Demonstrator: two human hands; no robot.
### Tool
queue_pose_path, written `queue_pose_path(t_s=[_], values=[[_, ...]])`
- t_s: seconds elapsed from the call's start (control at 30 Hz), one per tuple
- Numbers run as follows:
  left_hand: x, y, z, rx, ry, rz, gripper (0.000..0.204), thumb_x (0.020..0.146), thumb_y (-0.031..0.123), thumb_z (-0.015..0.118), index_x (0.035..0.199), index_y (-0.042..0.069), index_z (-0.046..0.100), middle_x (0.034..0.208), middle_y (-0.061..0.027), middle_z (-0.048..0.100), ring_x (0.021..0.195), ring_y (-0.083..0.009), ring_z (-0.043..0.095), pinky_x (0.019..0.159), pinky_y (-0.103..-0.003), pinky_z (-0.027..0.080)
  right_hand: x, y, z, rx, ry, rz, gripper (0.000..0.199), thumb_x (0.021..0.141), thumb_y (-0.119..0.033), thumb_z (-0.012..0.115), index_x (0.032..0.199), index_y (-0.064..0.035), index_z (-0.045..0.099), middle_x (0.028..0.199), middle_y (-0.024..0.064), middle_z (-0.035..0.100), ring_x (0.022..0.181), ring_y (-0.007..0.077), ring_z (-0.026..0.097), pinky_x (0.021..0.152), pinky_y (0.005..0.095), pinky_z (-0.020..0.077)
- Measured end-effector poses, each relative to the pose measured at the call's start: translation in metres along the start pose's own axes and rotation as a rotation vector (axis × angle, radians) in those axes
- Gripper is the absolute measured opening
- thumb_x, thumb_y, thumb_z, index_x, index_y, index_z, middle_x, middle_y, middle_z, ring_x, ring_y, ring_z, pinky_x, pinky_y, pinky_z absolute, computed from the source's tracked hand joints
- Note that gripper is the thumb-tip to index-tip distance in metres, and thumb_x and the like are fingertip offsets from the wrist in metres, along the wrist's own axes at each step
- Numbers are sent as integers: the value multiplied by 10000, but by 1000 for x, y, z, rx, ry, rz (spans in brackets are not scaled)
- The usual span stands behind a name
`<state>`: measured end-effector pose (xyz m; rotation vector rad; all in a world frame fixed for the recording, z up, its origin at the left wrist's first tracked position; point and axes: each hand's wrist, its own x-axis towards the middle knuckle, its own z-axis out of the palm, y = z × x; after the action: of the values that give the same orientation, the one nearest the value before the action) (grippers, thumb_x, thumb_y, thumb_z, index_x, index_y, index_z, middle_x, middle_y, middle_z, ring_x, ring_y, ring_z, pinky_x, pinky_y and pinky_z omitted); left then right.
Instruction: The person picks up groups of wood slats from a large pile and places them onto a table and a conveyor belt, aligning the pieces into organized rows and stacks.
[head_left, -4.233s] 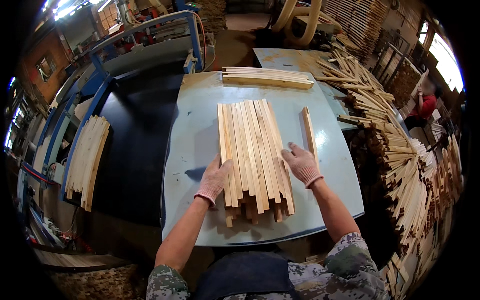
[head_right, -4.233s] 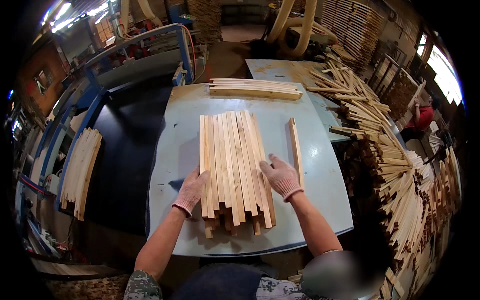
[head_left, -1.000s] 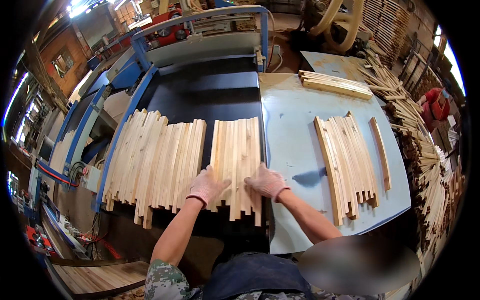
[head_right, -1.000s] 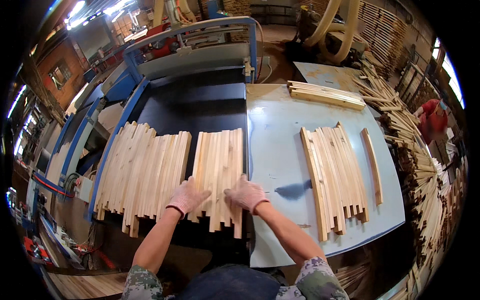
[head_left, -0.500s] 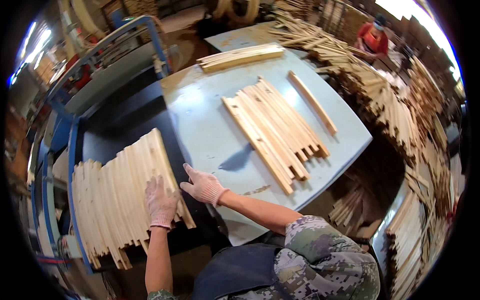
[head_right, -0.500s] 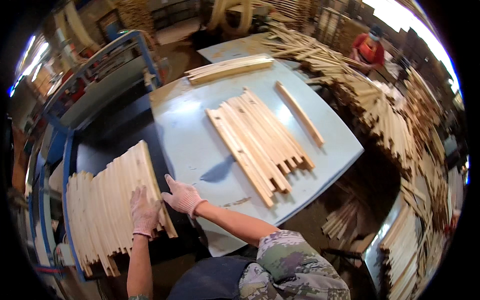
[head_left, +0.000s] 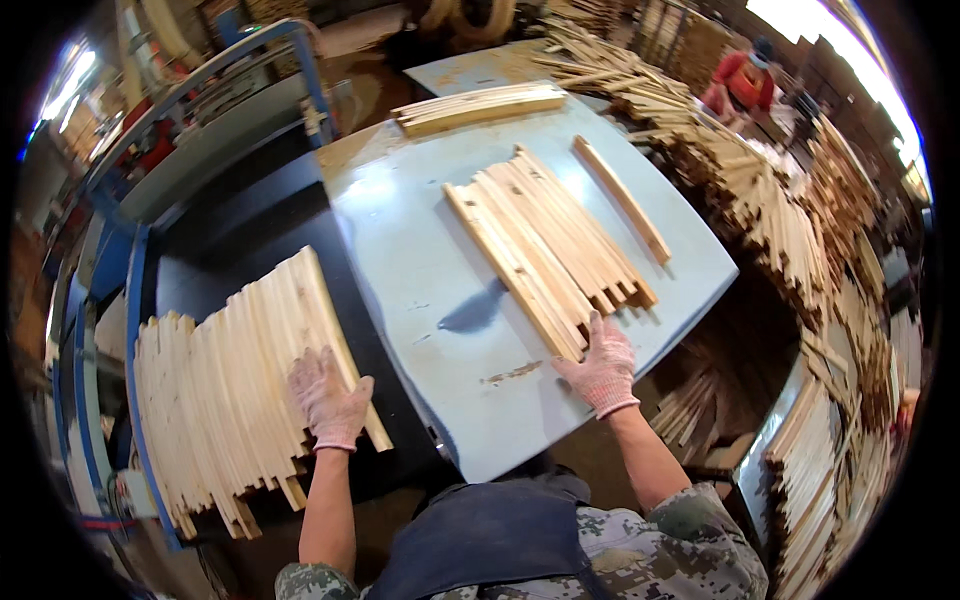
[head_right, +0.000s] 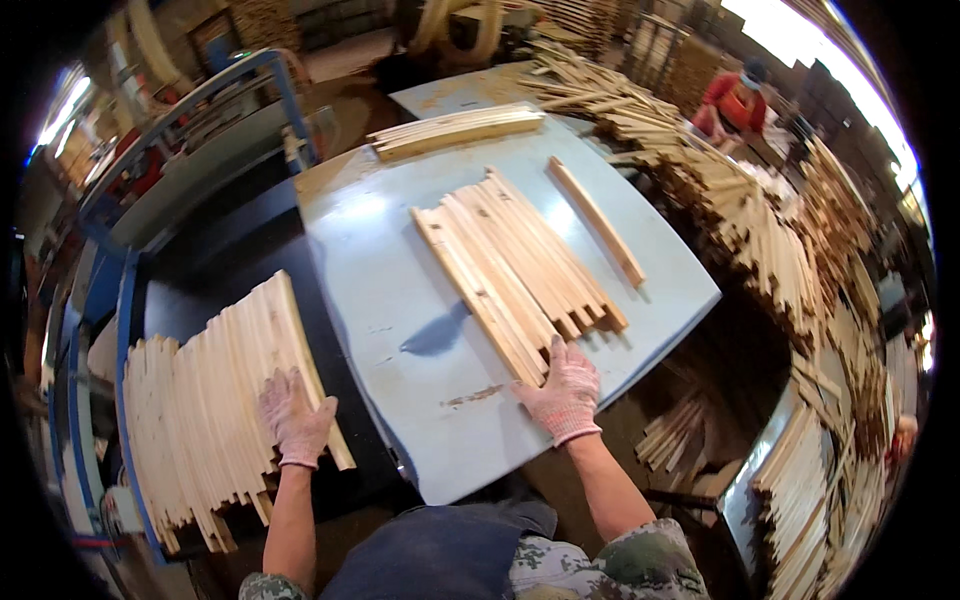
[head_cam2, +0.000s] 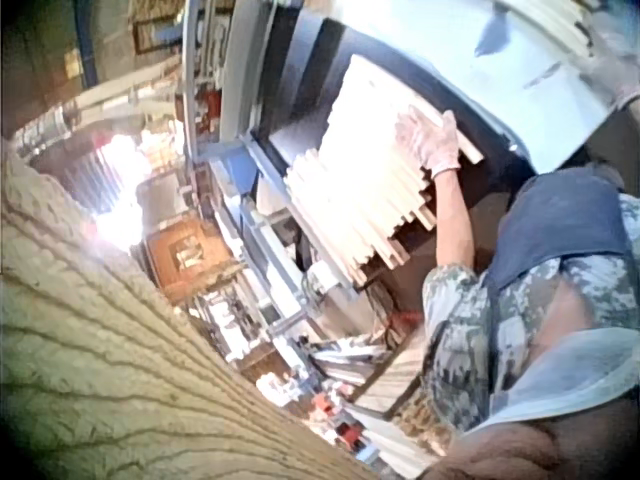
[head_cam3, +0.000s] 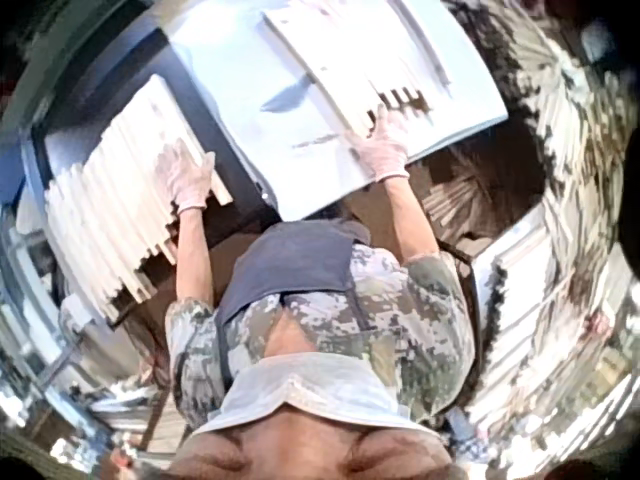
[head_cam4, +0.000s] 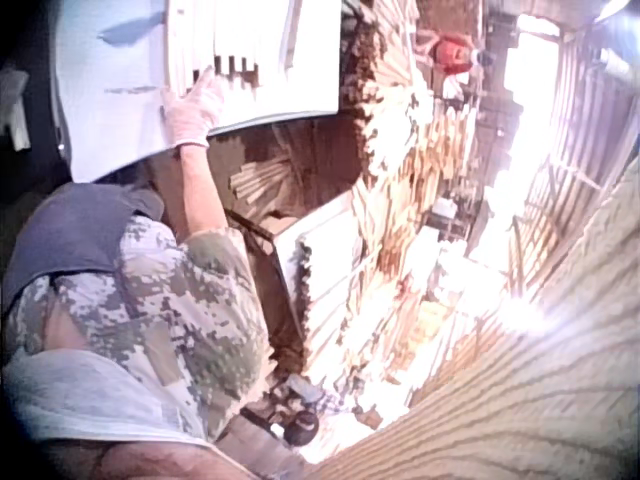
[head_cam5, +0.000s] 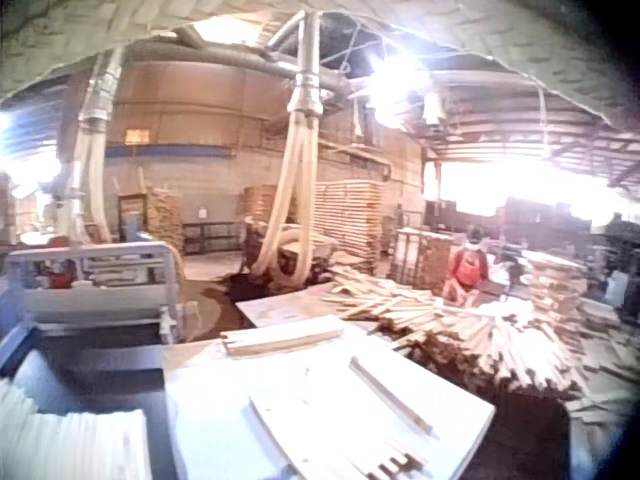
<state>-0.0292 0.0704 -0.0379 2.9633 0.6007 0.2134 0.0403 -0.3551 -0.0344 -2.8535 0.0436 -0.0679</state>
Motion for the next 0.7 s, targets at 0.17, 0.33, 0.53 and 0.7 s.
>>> queue_pose_path(t_s=[0.17, 0.33, 0.53, 0.7], values=[[0, -4, 3, -24, 19, -1, 917, 825, 518, 775, 1583, 75, 512, 1659, -283, 424, 1575, -450, 327, 1328, -544, 157, -7, -35, -12, -13, -139, -62, 1074, 701, -525, 860, 1525, 60, 498, 1297, 252, 616, 1225, 415, 594, 1076, 519, 489], [-2, -5, -2, -51, 32, -1, 886, 823, 486, 785, 1550, 47, 530, 1648, -281, 429, 1559, -444, 339, 1320, -546, 166, 57, -86, 11, 18, -12, -29, 1035, 719, -487, 852, 1567, -15, 494, 1321, 244, 580, 1237, 432, 584, 1068, 515, 507], [-3, -5, -2, -101, 29, -6, 865, 874, 529, 744, 1570, 64, 524, 1664, -273, 414, 1568, -452, 328, 1323, -569, 142, 67, -152, 64, 50, -5, -155, 1105, 704, -555, 838, 1590, -11, 466, 1300, 253, 586, 1189, 410, 618, 1038, 502, 521], [-5, -16, 7, -160, 77, -36, 797, 966, 540, 645, 1581, 52, 510, 1666, -267, 427, 1572, -446, 342, 1324, -574, 130, 7, -269, 44, 23, -221, -306, 1115, 792, -662, 798, 1608, 2, 431, 1311, 249, 589, 1246, 419, 592, 1075, 488, 504]])
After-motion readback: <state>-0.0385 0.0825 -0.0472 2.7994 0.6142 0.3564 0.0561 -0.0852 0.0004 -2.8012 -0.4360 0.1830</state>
